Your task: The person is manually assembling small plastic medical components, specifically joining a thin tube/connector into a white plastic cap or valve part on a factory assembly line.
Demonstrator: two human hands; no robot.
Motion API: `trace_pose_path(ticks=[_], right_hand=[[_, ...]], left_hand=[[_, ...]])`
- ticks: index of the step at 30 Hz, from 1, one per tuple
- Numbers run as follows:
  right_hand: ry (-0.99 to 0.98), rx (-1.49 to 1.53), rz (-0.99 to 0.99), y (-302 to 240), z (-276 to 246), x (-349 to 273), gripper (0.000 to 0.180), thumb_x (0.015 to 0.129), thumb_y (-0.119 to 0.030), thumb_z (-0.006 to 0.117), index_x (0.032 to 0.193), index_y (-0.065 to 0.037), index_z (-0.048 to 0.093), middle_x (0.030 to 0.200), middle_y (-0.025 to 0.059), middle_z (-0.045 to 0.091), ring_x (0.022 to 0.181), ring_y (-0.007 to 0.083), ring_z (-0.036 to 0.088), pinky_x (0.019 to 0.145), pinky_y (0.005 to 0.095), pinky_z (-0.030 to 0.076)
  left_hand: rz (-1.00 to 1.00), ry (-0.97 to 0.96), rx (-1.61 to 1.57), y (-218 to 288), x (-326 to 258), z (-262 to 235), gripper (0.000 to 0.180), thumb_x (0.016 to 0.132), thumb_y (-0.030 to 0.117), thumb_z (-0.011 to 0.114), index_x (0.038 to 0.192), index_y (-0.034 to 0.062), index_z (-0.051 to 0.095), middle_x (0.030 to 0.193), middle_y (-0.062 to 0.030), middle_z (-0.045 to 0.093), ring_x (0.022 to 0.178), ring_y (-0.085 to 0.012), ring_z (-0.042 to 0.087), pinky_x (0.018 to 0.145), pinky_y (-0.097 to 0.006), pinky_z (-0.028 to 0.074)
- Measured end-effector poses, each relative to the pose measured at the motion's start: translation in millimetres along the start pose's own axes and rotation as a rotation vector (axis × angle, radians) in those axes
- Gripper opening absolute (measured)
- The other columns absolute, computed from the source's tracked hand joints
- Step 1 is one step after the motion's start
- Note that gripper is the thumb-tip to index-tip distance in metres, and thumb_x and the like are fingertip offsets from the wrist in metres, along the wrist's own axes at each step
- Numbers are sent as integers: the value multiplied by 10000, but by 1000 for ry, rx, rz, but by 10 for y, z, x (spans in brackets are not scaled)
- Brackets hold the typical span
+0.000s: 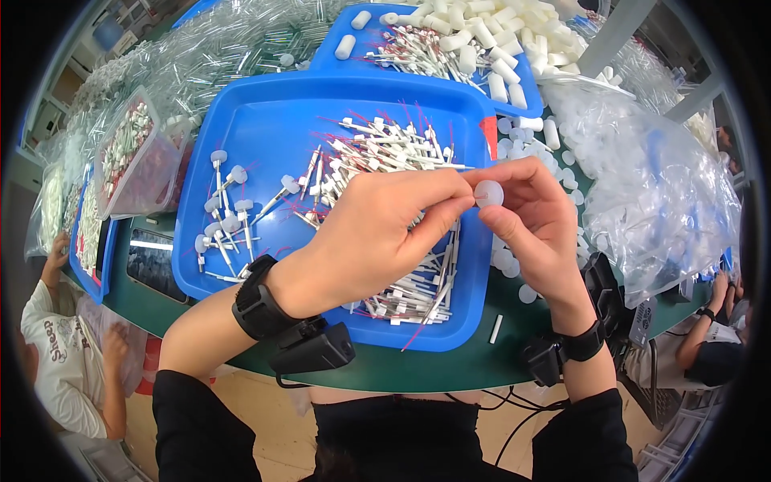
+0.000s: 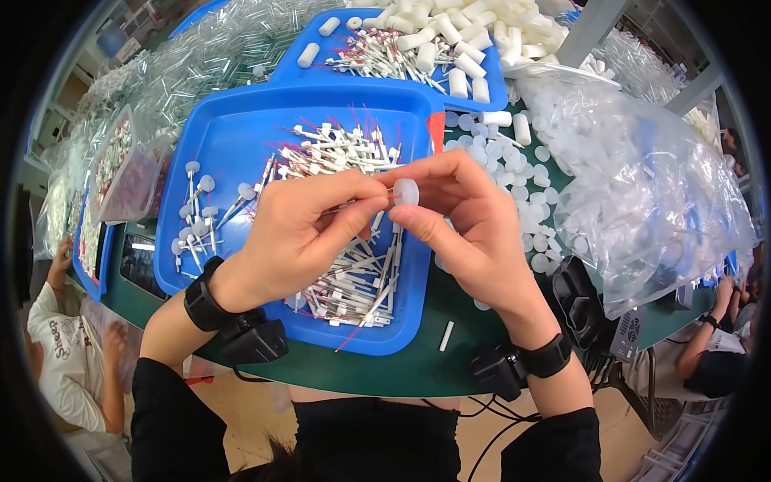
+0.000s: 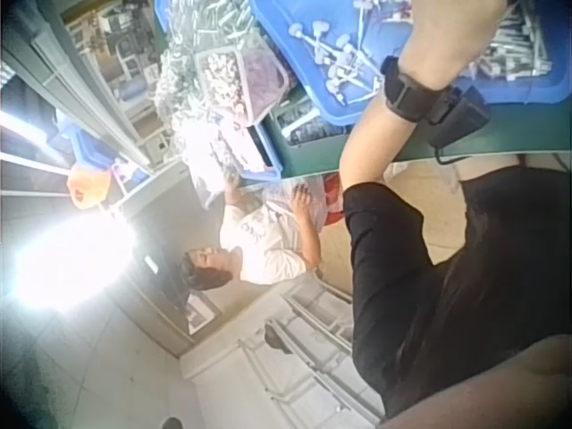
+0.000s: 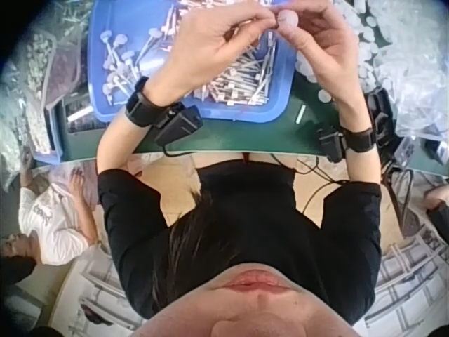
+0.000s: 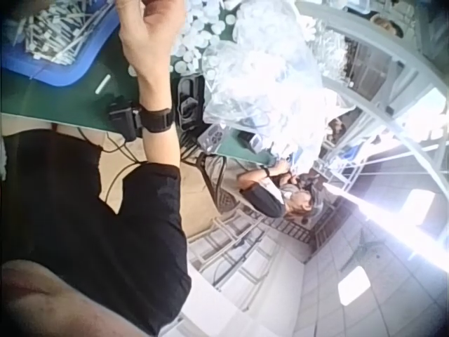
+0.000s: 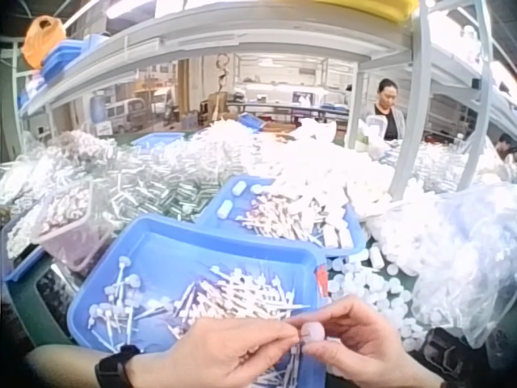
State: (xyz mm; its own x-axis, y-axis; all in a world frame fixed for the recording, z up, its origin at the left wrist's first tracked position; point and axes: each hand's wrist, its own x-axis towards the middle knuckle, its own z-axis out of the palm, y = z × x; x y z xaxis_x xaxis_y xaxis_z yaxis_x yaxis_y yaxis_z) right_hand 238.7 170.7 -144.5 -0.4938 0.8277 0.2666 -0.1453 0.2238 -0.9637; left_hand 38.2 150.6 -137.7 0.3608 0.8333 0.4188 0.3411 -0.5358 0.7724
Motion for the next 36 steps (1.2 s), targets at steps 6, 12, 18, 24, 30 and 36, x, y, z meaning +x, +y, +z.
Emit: trace_pose_path(ticks=[6,12,18,24,30,36], right_hand=[[72,-197,-135,26,-13,-5,270,815,-15,703,1067,21,612,1061,106,656,954,163,641,856,296,506],[95,-469,-175,-12,-4,3,247,732,-41,772,956,-7,673,944,67,694,860,141,650,773,263,505],[119,-529,-250,29,-76,24,271,707,-47,789,951,-8,678,938,73,701,835,143,656,748,254,507],[134,-500,-220,49,-40,12,279,704,-52,793,962,-4,696,928,82,710,810,138,668,724,248,520],[128,-502,-207,47,-26,-15,284,699,-46,797,963,3,707,910,86,717,795,144,685,718,242,529],[114,-497,-207,70,19,-11,261,693,-38,800,936,5,714,896,91,718,792,143,693,707,236,533]], left_hand=[[59,5,82,-2,12,2,73,893,55,593,930,15,641,738,-67,635,610,-136,620,536,-243,470],[58,-54,202,45,-26,-12,143,882,43,584,1021,34,614,787,-83,644,664,-243,639,578,-312,485],[88,141,41,-11,-31,147,234,876,7,573,1109,21,568,870,-122,664,738,-298,658,662,-338,518],[109,41,234,-32,-31,-9,167,836,-2,626,1002,14,627,859,-120,672,727,-283,654,634,-328,511],[220,64,319,1,-26,-8,113,792,-14,659,900,18,648,776,-111,650,656,-260,619,578,-329,484],[236,39,403,4,-70,-4,161,748,-54,659,895,5,629,754,-112,624,658,-274,601,560,-341,473]])
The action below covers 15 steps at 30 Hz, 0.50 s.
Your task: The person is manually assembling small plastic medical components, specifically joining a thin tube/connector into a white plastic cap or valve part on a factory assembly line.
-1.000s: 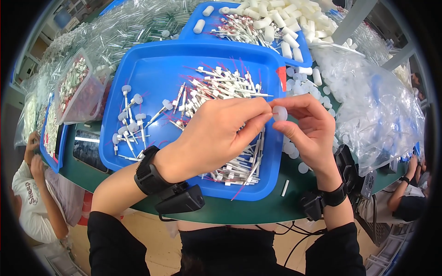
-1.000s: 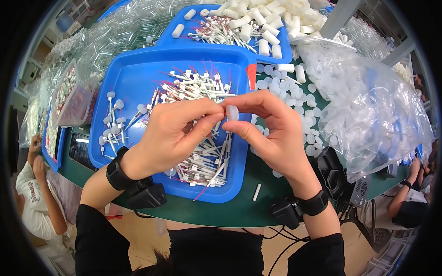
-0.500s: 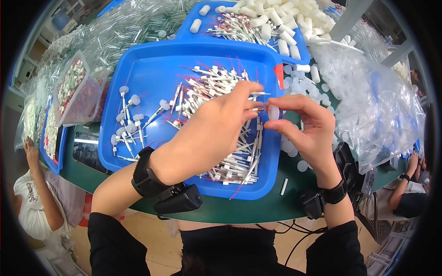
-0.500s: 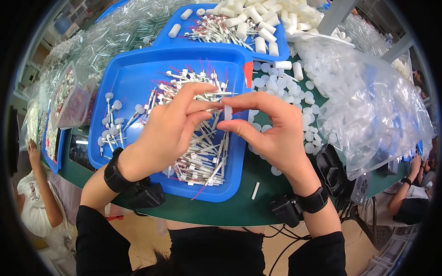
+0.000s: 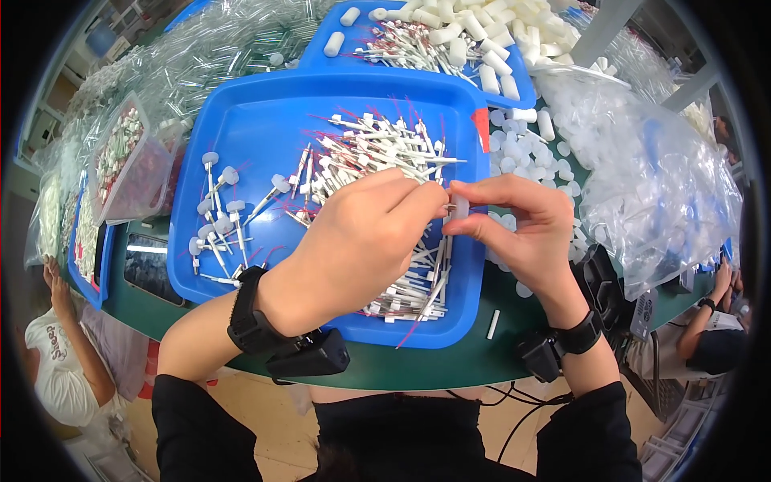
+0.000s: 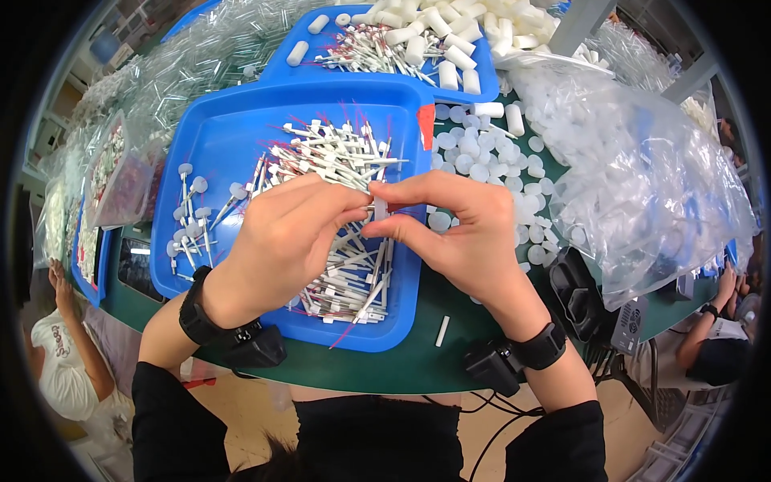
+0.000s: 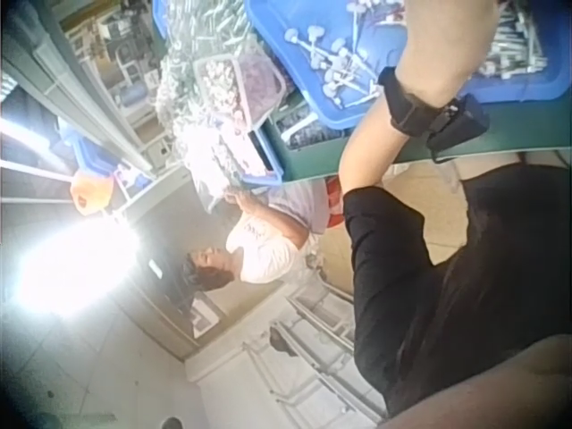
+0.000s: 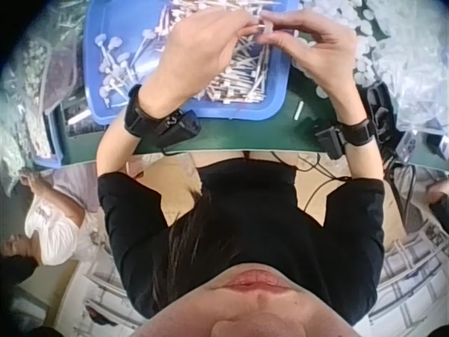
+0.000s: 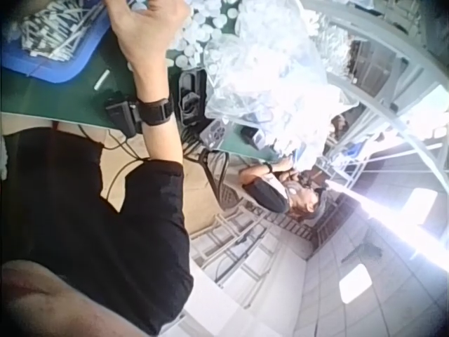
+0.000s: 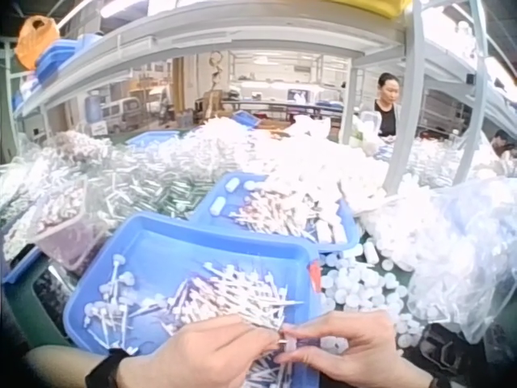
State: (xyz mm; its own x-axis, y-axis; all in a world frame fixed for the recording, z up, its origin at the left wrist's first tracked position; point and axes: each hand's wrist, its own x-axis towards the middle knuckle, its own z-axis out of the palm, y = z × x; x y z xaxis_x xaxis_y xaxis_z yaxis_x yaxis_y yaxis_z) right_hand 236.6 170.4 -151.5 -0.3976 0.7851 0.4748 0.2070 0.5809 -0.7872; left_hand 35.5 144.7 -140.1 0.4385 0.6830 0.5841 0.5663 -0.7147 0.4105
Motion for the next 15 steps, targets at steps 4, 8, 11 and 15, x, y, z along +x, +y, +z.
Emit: trace_pose_path(ticks=[4,8,11,15], right_hand=[[6,-37,-12,10,22,-5,248,700,-38,797,931,3,716,883,91,719,783,143,693,701,237,535],[-20,-18,15,-20,-8,25,265,700,-42,798,947,0,713,910,96,716,802,139,690,714,242,535],[26,165,45,-11,15,75,277,716,-33,784,977,3,698,943,93,706,845,141,678,764,249,525],[100,-152,-26,39,-61,239,235,740,-52,757,963,-25,686,985,101,643,924,222,636,806,309,500]], left_hand=[[10,-33,38,20,-16,12,177,744,-74,646,905,-6,613,756,-114,619,666,-279,600,563,-348,473],[4,-33,34,48,24,-51,192,741,-79,645,913,-1,612,777,-115,629,674,-282,604,574,-346,479],[20,11,22,45,55,-143,177,764,-67,639,923,7,614,793,-120,633,689,-283,609,584,-343,486],[-117,118,257,-64,162,-379,110,819,-25,602,920,14,583,737,-142,608,672,-300,604,578,-357,470]])
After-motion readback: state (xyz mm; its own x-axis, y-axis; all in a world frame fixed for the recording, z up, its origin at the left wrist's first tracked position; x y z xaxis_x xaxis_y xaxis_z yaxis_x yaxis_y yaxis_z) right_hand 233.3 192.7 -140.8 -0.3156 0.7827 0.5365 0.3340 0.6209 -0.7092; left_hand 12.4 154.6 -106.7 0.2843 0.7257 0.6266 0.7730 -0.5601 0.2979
